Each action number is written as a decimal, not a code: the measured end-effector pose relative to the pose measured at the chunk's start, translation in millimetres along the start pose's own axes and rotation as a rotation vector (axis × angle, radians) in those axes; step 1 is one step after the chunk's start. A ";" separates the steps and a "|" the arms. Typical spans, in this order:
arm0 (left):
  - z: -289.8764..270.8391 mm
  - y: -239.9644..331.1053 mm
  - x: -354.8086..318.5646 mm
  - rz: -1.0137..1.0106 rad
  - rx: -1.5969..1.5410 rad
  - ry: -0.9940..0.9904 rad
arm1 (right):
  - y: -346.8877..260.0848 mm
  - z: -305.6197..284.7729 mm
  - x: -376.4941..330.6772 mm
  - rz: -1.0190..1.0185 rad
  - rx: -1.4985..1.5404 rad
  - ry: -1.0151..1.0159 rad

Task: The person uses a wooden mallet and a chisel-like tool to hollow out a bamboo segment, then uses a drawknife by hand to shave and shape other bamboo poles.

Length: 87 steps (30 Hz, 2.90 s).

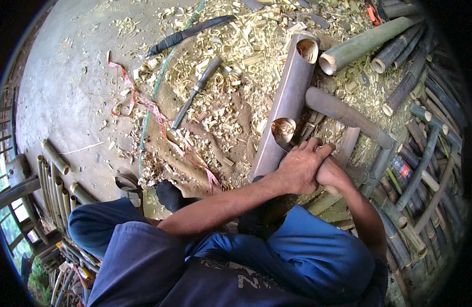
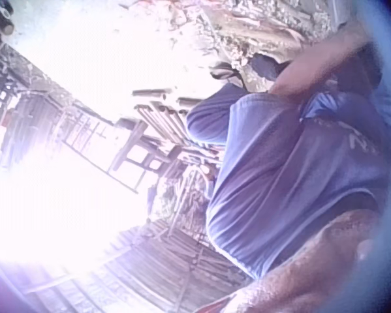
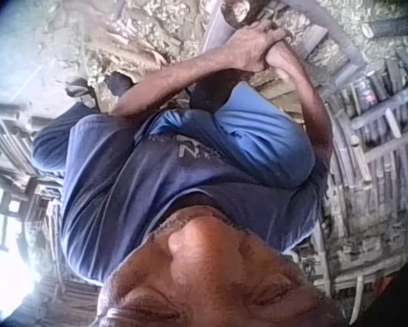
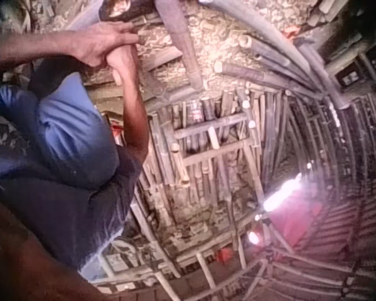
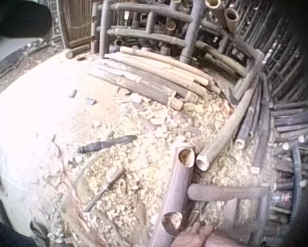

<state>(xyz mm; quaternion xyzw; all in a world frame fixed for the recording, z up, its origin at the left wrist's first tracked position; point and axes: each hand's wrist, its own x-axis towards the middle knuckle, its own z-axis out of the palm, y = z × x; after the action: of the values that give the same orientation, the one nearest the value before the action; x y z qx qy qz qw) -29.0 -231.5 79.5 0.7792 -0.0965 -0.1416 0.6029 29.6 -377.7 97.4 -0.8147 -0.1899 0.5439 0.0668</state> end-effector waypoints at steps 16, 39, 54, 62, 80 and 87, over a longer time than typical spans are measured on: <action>-24.6 20.4 38.1 0.043 0.468 -0.924 | 26.2 80.5 12.7 0.178 0.590 0.447; -5.6 -15.0 66.6 -0.015 0.198 -0.091 | 12.1 -27.6 27.5 0.077 -0.003 0.617; -21.4 -27.8 47.6 0.079 -0.132 0.635 | -36.7 -68.3 68.8 -0.333 -0.736 0.622; 1.3 15.5 57.6 -0.302 0.153 -0.175 | 45.8 -33.1 23.5 -0.007 0.271 -0.081; 12.6 6.4 19.0 -0.100 -0.069 0.159 | 3.2 -37.3 12.9 -0.024 -0.125 -0.077; -17.0 -8.5 3.8 -0.052 -0.026 -0.147 | 2.3 23.7 16.8 0.007 0.120 -0.022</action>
<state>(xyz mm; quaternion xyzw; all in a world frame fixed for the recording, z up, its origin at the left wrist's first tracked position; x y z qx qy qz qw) -19.8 -215.0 74.9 0.7609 -0.1186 -0.2152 0.6005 14.2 -375.8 72.8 -0.8039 -0.1549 0.5633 0.1114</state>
